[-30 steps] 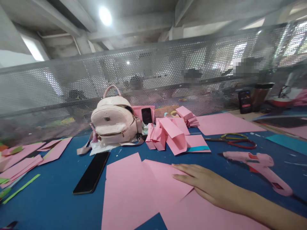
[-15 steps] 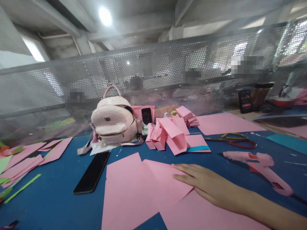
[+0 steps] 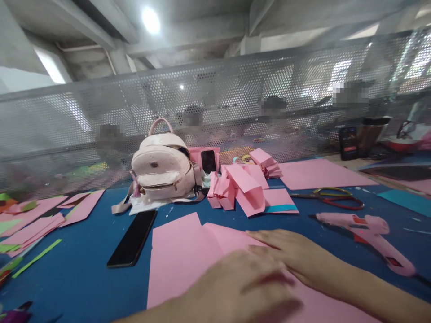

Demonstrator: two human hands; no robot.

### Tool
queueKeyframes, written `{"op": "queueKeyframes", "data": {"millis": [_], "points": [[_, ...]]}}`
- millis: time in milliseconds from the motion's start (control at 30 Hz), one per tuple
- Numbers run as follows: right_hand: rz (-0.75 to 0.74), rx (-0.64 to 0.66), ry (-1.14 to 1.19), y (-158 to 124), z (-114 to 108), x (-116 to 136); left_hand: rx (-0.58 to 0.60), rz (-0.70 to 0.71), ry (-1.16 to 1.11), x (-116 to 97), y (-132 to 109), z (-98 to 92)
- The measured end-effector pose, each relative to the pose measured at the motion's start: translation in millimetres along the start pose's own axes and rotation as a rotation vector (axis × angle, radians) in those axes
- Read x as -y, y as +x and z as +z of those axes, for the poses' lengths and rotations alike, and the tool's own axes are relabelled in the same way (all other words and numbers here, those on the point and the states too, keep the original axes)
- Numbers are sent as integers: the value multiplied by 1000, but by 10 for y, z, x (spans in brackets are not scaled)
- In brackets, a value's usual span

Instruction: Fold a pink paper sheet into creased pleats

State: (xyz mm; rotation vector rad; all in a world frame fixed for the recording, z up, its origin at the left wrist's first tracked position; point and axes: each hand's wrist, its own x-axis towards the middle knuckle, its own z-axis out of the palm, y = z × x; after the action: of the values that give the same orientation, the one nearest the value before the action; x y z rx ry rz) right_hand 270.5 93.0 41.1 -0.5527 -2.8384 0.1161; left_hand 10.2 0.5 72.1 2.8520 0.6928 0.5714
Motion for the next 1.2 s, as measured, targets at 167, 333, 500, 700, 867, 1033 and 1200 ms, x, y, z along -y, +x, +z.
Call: {"op": "queueKeyframes", "data": {"millis": [167,333,500,700,867,1033,1200], "points": [[-52,5,-75,24,-91,51,-29,-329,209,618,-137,130],[-88,-32,-146,96,-174,16,-28,-324,179,953,-127,156],[-46,70,-30,80,-426,127,-7,-310,134,1046,-27,147],[111,88,162,160,-483,346,46,-326,82,788,-104,110],[178,-88,37,287,-154,231,92,-356,35,611,-221,81],[165,-108,-56,221,-34,50,117,-318,-25,643,-304,140],[145,-129,-89,128,-69,-49,113,-329,-27,678,-300,158]]}}
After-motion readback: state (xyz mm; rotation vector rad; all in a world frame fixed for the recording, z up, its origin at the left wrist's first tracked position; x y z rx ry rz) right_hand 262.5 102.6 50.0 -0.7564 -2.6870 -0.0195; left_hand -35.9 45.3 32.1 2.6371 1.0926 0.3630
